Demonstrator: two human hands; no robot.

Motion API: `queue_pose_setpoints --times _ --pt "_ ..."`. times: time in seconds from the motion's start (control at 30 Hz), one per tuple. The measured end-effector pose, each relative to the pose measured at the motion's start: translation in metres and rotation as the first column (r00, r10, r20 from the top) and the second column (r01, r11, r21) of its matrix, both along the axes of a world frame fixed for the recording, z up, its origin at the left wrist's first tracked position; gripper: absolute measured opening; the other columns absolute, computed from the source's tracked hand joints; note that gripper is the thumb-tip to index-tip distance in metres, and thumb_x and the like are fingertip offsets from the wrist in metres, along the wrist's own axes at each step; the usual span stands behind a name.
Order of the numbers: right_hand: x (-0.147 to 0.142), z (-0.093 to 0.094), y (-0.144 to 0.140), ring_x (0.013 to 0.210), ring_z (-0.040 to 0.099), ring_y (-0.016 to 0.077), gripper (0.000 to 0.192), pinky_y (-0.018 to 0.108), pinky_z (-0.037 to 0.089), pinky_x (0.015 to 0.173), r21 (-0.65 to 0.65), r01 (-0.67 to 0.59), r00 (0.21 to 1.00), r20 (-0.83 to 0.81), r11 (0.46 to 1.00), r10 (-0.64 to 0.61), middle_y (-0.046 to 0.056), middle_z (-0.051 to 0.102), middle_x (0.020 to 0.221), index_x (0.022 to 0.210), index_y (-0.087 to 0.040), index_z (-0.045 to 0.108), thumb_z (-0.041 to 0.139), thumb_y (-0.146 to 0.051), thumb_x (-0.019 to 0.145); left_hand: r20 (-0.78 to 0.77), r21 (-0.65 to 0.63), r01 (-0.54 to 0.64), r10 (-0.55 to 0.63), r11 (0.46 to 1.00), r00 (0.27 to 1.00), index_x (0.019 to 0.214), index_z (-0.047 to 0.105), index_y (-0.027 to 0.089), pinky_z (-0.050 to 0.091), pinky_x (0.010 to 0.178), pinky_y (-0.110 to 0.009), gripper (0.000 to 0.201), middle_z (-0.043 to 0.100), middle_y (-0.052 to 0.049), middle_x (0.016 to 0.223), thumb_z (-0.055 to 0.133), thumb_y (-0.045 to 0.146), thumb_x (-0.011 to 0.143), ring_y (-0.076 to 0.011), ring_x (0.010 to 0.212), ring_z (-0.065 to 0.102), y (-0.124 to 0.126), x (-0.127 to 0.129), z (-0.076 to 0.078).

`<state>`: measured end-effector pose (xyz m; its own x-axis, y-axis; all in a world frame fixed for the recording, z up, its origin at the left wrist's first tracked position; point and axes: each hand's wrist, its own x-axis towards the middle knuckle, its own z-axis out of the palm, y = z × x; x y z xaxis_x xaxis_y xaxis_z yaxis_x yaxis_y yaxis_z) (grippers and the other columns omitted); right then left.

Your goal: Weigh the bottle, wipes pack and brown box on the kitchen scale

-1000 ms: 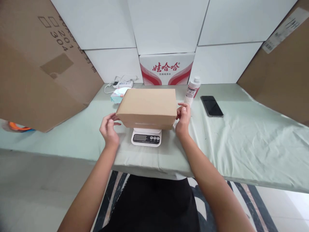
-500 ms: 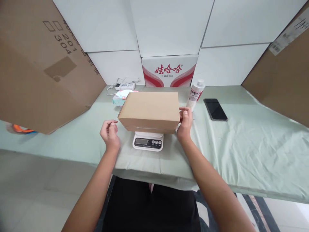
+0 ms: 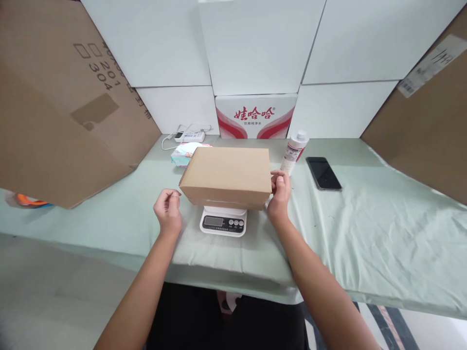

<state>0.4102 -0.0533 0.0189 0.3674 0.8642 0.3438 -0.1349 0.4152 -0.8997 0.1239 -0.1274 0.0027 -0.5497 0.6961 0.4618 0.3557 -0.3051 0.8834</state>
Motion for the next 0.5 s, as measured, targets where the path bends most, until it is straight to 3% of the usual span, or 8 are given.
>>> queue_pose_setpoints --times 0.27,0.5 --pt "0.003 -0.001 0.000 0.061 0.044 0.0129 0.054 0.024 0.036 0.056 -0.001 -0.059 0.998 0.024 0.998 0.059 -0.005 0.042 0.070 0.099 -0.025 0.061 0.059 -0.079 0.090 0.012 -0.066 0.081 -0.080 0.995 0.997 0.077 0.057 0.022 0.029 0.051 -0.027 0.025 0.043 0.004 0.060 0.061 0.041 0.093 -0.0122 0.052 0.036 0.000 0.004 0.001" --pt "0.003 -0.003 -0.002 0.074 0.054 0.0158 0.053 0.029 0.044 0.069 0.063 -0.033 0.997 0.069 0.997 0.028 -0.001 0.057 0.084 0.110 -0.025 0.069 0.057 -0.074 0.093 -0.023 -0.040 0.155 -0.156 0.987 0.987 0.110 0.067 0.022 0.047 0.069 -0.028 0.026 0.068 -0.005 0.096 0.057 0.045 0.100 -0.0176 0.078 0.060 0.004 0.002 -0.006"
